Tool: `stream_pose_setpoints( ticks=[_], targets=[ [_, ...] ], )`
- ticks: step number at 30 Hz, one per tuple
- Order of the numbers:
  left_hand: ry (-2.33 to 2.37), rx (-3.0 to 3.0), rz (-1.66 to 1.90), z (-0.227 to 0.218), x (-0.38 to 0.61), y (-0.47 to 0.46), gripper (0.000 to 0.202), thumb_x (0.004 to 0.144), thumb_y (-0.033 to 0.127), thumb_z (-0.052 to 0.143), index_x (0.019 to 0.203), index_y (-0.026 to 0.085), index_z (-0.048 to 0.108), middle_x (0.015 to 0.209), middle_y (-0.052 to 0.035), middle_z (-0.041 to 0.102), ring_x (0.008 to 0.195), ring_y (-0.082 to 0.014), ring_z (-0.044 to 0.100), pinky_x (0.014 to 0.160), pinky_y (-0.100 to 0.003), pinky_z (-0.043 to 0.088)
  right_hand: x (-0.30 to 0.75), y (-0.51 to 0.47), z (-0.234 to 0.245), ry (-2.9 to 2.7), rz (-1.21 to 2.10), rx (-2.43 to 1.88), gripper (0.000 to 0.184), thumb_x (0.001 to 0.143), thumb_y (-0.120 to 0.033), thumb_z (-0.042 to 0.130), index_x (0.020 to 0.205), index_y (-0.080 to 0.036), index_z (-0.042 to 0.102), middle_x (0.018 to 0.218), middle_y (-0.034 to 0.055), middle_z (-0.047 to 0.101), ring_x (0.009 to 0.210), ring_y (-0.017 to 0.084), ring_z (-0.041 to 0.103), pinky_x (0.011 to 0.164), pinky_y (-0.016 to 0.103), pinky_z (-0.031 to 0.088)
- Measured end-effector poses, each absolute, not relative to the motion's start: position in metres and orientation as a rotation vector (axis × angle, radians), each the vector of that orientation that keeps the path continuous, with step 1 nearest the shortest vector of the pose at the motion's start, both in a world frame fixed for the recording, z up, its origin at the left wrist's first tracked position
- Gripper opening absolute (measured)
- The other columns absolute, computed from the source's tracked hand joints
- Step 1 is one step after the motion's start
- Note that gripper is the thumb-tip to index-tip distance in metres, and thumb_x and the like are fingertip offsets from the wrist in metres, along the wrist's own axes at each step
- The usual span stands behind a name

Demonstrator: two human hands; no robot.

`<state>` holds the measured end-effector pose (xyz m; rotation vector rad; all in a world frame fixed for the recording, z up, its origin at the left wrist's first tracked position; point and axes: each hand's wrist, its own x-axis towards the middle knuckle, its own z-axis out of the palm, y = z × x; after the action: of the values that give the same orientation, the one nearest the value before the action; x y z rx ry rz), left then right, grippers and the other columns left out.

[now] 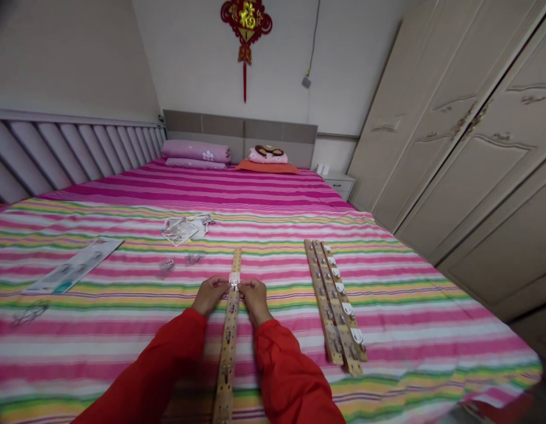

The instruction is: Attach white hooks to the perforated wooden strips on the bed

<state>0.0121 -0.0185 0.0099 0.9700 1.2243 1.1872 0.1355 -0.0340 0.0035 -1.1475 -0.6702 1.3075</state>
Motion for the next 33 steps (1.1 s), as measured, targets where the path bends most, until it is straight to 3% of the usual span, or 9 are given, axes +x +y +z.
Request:
stream_pose_setpoints(
  ticks=[22,28,30,33],
  targets=[
    [1.415,1.044,1.158,-0.012,0.009,-0.013,0.026,0.052,0.025,0.074,0.072,0.016,0.062,0.056,0.0014,0.061,0.054,-0.0136,0.058,0.052,-0.024,0.044,0.133,-0.027,-0.016,-0.684,1.225,-1.168,0.014,0.048,-0.023,0.069,0.057,-0.018,0.059,0.045,-0.0051,0.056,0.040,0.010,0.046,0.042,0.022,0.035],
    [1.332,1.132,1.203,-0.010,0.009,-0.018,0.043,0.054,0.031,0.071,0.093,0.013,0.067,0.053,0.0054,0.054,0.050,-0.0112,0.051,0.052,-0.023,0.041,0.131,-0.029,-0.017,-0.745,1.218,-1.114,0.018,0.053,-0.021,0.066,0.071,-0.018,0.067,0.041,-0.0097,0.049,0.037,0.010,0.043,0.041,0.022,0.036],
    [1.313,1.210,1.214,-0.010,0.008,-0.020,0.047,0.057,0.034,0.068,0.100,0.013,0.068,0.057,0.0046,0.055,0.052,-0.0114,0.050,0.055,-0.024,0.041,0.132,-0.030,-0.017,-0.837,1.209,-1.102,0.028,0.057,-0.021,0.065,0.085,-0.018,0.072,0.047,-0.0074,0.056,0.043,0.012,0.049,0.047,0.024,0.041],
    [1.365,1.376,1.215,-0.009,0.006,-0.023,0.039,0.063,0.034,0.064,0.097,0.017,0.073,0.069,0.0004,0.059,0.064,-0.0140,0.055,0.066,-0.027,0.045,0.135,-0.031,-0.018,-1.026,1.121,-1.130,0.029,0.065,-0.025,0.063,0.091,-0.021,0.075,0.072,0.0004,0.072,0.071,0.019,0.063,0.069,0.031,0.051]
  ],
)
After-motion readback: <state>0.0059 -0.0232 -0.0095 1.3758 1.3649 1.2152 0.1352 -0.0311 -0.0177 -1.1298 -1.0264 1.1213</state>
